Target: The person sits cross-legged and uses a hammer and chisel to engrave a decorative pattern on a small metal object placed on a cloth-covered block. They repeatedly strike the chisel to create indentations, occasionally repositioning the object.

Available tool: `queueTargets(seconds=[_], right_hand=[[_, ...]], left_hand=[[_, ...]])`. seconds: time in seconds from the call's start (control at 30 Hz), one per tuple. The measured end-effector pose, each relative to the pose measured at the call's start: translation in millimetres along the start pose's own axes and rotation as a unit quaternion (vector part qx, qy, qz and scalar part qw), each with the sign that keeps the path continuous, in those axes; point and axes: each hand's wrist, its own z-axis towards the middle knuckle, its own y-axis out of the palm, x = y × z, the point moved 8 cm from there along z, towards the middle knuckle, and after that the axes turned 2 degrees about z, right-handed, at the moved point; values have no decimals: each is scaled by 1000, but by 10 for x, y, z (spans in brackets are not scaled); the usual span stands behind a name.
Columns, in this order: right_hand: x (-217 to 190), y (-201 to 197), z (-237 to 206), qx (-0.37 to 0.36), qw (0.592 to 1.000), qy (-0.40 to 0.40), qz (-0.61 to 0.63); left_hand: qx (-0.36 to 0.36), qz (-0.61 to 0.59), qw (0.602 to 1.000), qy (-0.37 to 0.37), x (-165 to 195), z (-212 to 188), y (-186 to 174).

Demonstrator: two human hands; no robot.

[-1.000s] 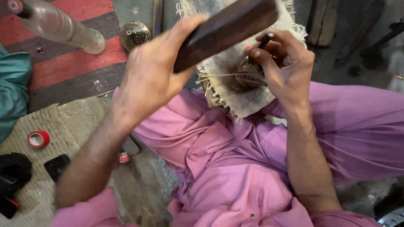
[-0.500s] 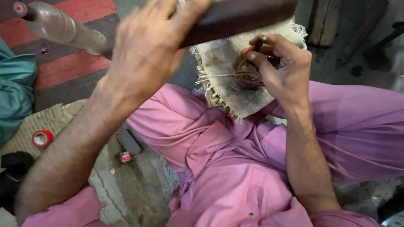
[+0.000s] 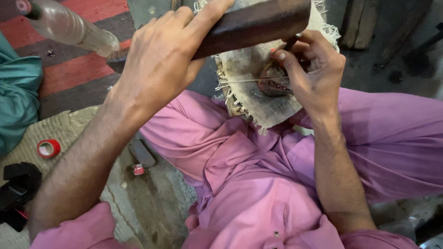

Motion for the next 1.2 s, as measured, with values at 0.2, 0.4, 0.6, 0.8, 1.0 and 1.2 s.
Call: queueTargets(seconds=[0.2,0.4,0.6,0.8,1.0,1.2], right_hand=[[-28,26,-21,4,1000,-3,-14],[-113,-8,-105,0,998,-26,-50],[-136,9,-122,4,998,-43,-41],[-130,19,-98,3,998,-35,-50],[-82,-5,17,0,999,-29,-25],[-40,-39,90,1,1000,-18,-15]], left_hand=[[13,-18,1000,14,38,46,-50],[44,-62,997,27,230,30,-124],[42,25,998,36,267,67,-135],[85,26,994,58,257,52,-183],[51,-4,999,17,131,182,-109],[63,-24,997,23,112,284,-128]])
